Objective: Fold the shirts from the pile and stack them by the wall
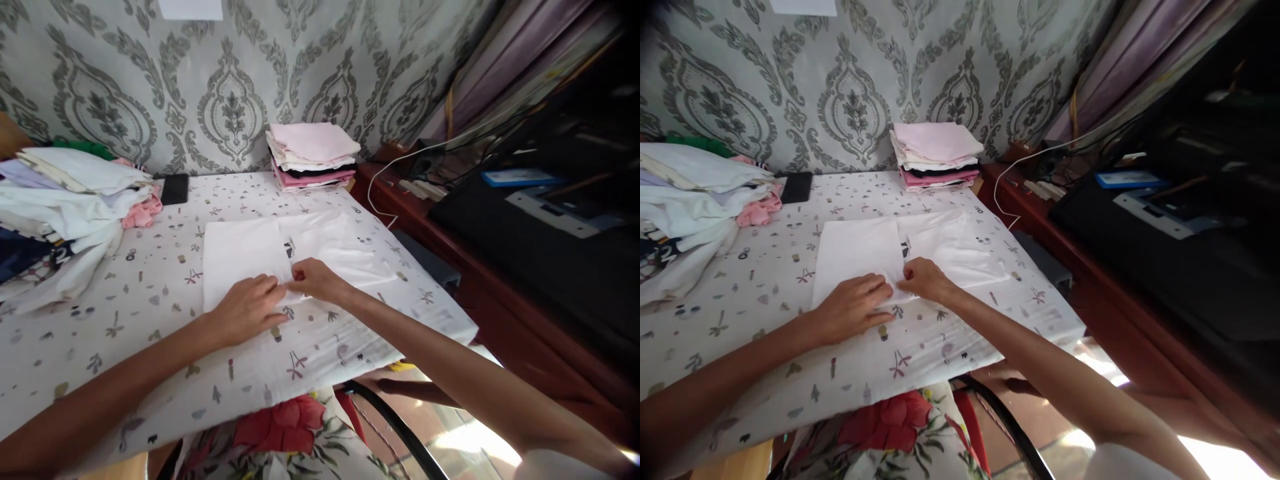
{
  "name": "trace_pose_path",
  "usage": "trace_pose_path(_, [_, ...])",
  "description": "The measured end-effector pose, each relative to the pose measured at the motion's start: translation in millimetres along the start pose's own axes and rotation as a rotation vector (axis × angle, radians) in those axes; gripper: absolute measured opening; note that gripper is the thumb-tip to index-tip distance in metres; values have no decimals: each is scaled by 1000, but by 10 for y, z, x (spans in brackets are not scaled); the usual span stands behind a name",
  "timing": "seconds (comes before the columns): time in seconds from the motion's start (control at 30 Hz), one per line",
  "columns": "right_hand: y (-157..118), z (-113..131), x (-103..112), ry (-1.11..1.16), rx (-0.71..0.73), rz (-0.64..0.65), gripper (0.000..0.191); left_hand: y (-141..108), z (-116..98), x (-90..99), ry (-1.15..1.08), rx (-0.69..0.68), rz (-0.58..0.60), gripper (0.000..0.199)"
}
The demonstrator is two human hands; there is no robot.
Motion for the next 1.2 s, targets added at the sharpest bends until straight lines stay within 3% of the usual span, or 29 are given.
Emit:
trace_pose_path(0.1, [-15,-1,-28,214,31,-28,21,14,-49,-78,125,29,3,9])
trace_pose_path(0.23, [-51,77,-34,363,143,-114,19,21,-32,-119,252,53,-83,21])
trace_pose_path(0.33, [-98,114,-14,128,259,-207,12,23,-67,-164,318,-1,-140,28])
trace_pose_path(0.47, [-111,2,41,-208,197,-209,11,40,-109,-278,303,-68,-150,26])
trace_pose_path(0.6, [107,-48,188,-227,150,-260,5,24,-94,-304,217,-82,-147,17])
trace_pose_path(0.73, [579,113,232,-309,273,-347,24,-16,-82,-214,121,-98,-121,8])
trace_pose_path(0.87, [990,229,-38,-421,443,-305,47,-52,-65,-166,19,-93,-64,10])
trace_pose_path(0.97, [1139,171,-267,-508,374,-204,55,-91,-68,-183,-53,-114,-49,11])
trace_pose_path(1.07, [1191,97,-342,-559,299,-137,59,-124,-87,-167,-189,-140,-25,11])
trace_pose_path(1.13, [1193,91,-321,-559,292,-119,58,-140,-39,-107,-354,-86,-42,11])
trace_pose_path(1.2, [1172,121,-290,-521,295,-136,57,-165,127,-17,-495,108,-160,13])
Point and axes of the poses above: each hand's wrist, its own y-axis towards the middle knuckle, its own x-axis out of the back of the hand, z = x × y, the point moved 1 cm from there along y, towards the middle knuckle, and after that the axes turned 10 degrees about x, right-handed, at the moved point
